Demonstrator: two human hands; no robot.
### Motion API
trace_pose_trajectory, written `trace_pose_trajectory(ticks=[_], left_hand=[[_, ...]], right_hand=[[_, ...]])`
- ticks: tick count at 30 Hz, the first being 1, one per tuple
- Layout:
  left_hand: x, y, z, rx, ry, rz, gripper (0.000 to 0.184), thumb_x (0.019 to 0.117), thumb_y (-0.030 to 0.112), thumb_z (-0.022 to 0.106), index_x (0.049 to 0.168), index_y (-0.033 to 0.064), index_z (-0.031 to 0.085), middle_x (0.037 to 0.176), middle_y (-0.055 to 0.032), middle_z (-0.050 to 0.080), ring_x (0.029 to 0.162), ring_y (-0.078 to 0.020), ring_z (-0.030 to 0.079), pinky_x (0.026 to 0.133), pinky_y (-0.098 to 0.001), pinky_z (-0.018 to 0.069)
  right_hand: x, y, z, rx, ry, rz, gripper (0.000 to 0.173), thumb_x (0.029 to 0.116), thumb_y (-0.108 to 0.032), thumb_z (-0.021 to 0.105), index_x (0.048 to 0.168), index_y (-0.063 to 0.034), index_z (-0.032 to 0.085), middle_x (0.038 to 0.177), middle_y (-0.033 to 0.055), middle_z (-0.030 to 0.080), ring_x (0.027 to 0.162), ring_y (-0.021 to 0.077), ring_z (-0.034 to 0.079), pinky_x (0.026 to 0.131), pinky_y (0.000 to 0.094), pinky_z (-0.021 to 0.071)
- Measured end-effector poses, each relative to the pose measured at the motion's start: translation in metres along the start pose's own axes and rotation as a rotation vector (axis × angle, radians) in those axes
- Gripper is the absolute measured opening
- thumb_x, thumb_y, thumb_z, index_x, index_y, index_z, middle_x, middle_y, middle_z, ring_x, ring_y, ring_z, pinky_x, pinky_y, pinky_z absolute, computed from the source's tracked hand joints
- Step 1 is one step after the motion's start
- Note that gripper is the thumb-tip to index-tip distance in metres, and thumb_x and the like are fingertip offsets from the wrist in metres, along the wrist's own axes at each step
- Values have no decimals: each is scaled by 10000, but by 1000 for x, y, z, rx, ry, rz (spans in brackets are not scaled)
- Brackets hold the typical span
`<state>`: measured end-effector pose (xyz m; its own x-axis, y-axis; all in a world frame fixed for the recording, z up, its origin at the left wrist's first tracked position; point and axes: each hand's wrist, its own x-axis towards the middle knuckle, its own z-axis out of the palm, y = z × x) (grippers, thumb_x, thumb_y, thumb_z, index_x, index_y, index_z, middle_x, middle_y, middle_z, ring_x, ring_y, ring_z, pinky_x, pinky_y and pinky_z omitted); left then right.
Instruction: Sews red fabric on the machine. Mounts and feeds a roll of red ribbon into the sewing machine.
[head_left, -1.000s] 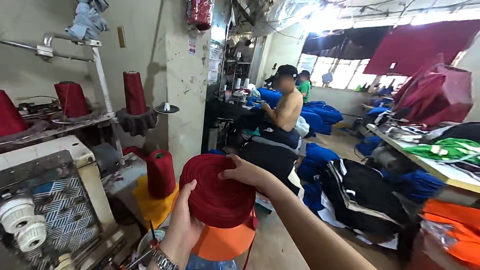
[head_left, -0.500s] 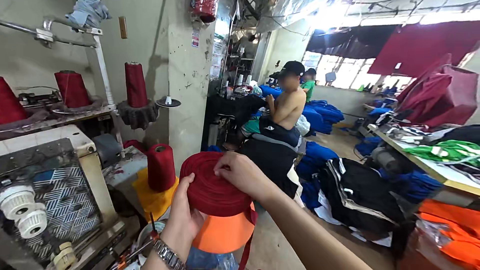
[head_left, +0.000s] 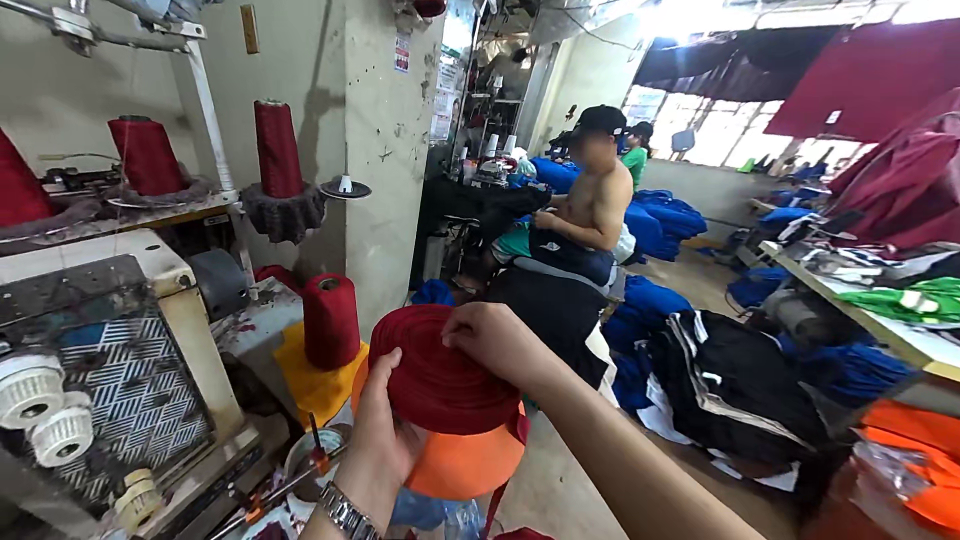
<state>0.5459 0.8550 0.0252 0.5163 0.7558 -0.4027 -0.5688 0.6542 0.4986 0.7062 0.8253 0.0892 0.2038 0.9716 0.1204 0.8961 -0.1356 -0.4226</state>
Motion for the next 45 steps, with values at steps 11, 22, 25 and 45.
trace_pose_trajectory(ticks=[11, 22, 25, 45], left_hand=[[7, -10, -15, 5, 45, -3, 312, 1069, 284, 453, 1252, 59, 566, 1085, -181, 687, 968, -300, 709, 762, -475, 608], [5, -12, -17, 313, 142, 78, 390, 1039, 258, 593, 1338, 14, 533, 1162, -190, 682, 1045, -285, 700, 829, -441, 609], [7, -12, -27, 573, 119, 246, 526, 993, 221, 684, 1411, -6, 462, 1252, -202, 645, 1121, -270, 678, 907, -446, 599], [-46, 11, -38, 243, 172, 89, 381, 1060, 151, 499, 1408, 0, 463, 1393, -193, 539, 1249, -289, 574, 1005, -440, 501]], right_hand=[[-13, 14, 30, 59, 209, -113, 104, 950, -154, 716, 979, -70, 770, 1006, 56, 740, 879, 161, 697, 828, 381, 582], [-18, 27, 51, 84, 324, -208, 140, 971, -127, 677, 1087, -84, 743, 1018, 58, 731, 872, 159, 715, 818, 379, 608], [-18, 28, 54, 105, 332, -223, 124, 966, -134, 687, 1064, -88, 749, 1010, 46, 723, 856, 144, 699, 798, 358, 600], [-96, 113, 46, 674, 253, 532, 292, 1077, -178, 508, 1159, 72, 635, 905, 148, 659, 708, 194, 634, 697, 395, 558]])
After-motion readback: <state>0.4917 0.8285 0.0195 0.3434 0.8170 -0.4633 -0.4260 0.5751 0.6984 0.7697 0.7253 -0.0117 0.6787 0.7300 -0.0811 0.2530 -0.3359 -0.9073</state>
